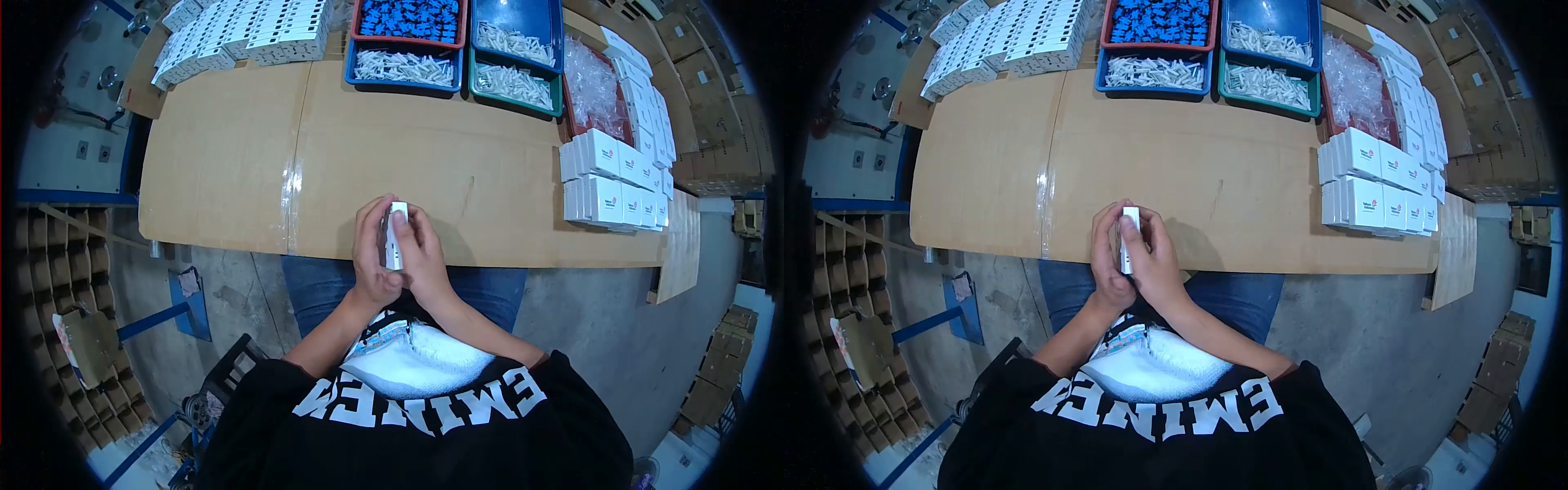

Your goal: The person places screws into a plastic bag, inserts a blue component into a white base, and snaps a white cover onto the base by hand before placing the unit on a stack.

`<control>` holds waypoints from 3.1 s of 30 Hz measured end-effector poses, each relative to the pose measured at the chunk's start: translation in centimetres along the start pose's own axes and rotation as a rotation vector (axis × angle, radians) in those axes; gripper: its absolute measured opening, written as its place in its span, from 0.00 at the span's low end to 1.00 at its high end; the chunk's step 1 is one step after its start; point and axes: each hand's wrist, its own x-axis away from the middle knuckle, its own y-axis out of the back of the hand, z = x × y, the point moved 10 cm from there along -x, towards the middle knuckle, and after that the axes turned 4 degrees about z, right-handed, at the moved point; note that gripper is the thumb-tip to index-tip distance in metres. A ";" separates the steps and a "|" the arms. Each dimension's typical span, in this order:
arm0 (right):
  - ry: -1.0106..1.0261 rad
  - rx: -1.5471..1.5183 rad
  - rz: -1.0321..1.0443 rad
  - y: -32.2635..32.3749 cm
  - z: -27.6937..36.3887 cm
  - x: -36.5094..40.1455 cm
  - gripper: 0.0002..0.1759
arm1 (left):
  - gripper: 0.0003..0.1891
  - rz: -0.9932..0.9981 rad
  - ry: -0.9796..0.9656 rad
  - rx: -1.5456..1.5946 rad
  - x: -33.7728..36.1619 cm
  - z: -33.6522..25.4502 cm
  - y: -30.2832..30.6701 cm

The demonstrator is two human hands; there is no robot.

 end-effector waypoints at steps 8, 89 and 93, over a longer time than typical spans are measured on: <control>0.089 0.152 0.074 -1.1 0.3 0.8 0.30 | 0.54 -0.048 -0.031 -0.090 -0.1 0.7 1.1; 0.787 0.524 0.119 1.4 4.9 1.8 0.41 | 0.33 0.129 0.715 0.586 1.9 3.0 -4.9; 0.790 0.549 0.099 1.5 4.8 1.8 0.42 | 0.33 0.113 0.753 0.610 2.4 3.5 -5.1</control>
